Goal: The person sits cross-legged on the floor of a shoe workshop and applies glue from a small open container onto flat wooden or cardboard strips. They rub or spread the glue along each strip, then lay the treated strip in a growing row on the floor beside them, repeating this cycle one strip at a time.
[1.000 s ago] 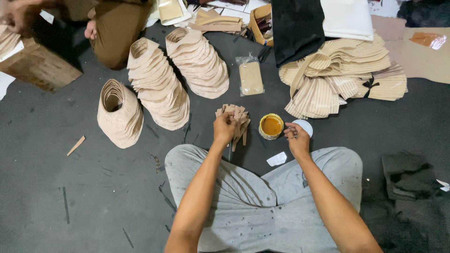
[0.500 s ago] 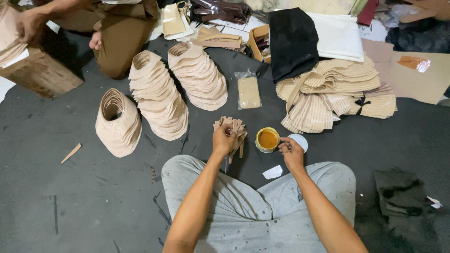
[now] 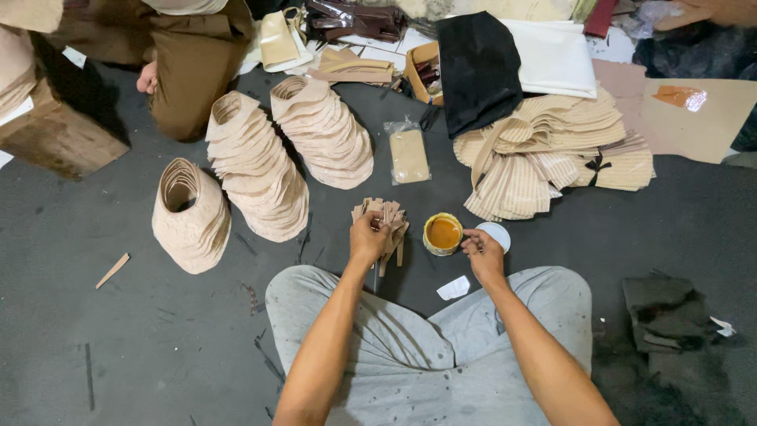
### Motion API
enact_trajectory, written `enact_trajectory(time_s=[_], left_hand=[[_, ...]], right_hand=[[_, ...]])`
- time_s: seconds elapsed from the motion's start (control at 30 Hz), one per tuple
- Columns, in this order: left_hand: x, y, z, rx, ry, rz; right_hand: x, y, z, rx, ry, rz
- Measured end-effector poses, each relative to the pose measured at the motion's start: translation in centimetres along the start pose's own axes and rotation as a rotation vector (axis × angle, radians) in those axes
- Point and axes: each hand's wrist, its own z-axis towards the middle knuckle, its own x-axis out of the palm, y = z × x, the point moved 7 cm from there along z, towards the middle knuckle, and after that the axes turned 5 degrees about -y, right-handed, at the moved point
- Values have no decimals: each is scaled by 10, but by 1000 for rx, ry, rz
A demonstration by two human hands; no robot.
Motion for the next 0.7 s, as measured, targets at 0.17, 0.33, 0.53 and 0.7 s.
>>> enact_trajectory(time_s=[0.17, 0.33, 0.53, 0.7], left_hand=[[-1, -3, -1, 27, -3, -14], [1, 1, 0, 21, 2, -7], [8, 2, 1, -29, 65, -117], [11, -49, -27, -315, 272, -816]], right_hand=[[0, 3, 0, -20, -6, 54], [0, 4, -1, -3, -3, 50], [0, 2, 1, 11, -5, 29], [1, -10, 2, 59, -1, 8]])
